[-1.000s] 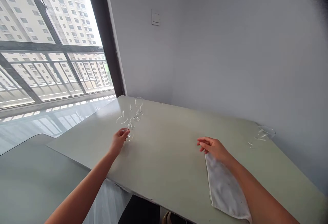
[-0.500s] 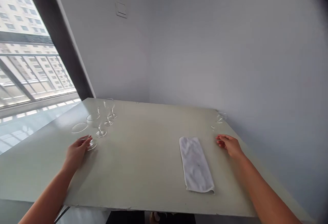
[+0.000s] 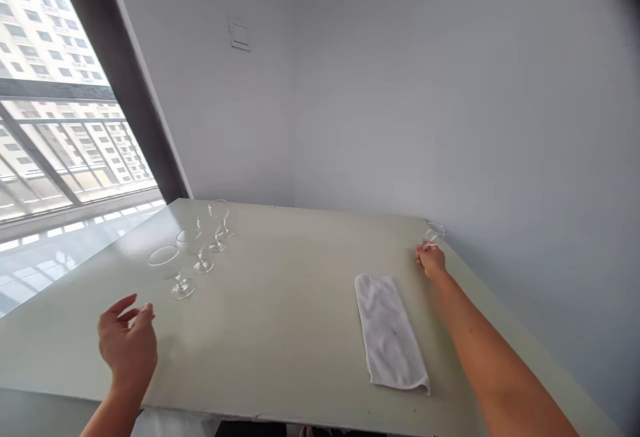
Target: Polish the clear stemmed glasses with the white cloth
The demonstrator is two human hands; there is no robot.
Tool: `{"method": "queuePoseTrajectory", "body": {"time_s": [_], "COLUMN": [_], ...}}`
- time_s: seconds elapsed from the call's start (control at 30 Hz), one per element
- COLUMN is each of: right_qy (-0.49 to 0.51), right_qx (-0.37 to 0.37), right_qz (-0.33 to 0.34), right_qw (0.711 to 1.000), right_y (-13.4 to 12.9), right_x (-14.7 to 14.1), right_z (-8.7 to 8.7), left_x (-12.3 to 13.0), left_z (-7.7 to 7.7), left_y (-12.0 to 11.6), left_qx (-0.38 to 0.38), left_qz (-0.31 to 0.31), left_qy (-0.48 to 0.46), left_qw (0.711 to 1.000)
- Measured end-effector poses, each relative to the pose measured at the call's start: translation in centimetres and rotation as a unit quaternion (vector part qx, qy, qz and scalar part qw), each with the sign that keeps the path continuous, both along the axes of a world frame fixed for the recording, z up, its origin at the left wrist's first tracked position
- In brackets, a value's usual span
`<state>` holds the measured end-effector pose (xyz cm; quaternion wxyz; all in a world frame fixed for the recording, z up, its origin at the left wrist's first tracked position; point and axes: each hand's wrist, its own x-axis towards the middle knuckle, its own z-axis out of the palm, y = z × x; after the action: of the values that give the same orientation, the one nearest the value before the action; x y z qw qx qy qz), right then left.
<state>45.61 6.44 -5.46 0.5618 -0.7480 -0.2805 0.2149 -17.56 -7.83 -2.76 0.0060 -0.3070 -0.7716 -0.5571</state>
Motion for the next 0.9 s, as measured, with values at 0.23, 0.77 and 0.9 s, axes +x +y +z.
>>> {"method": "queuePoseTrajectory", "body": {"time_s": [0.23, 0.77, 0.9], "right_qy": [0.004, -0.026, -0.109], "right_qx": [0.033, 0.068, 0.039], "right_qz": [0.101, 0.64, 0.649], "right_qw": [0.994, 0.765, 0.752], "right_y": [0.9, -14.4, -14.9], "right_x": [-7.8, -34.5, -31.7], "right_z": [2.1, 5.8, 6.4], "left_x": [5.8, 16.1, 11.7], "left_z": [2.1, -0.6, -1.2], "left_y": [-1.6, -2.1, -1.9], "left_qx": [-0.022, -0.028, -0.021], "left_qz": [-0.164, -0.445, -0.409], "left_qy": [-0.064, -0.11, -0.148], "left_qw": [0.984, 0.889, 0.9]}}
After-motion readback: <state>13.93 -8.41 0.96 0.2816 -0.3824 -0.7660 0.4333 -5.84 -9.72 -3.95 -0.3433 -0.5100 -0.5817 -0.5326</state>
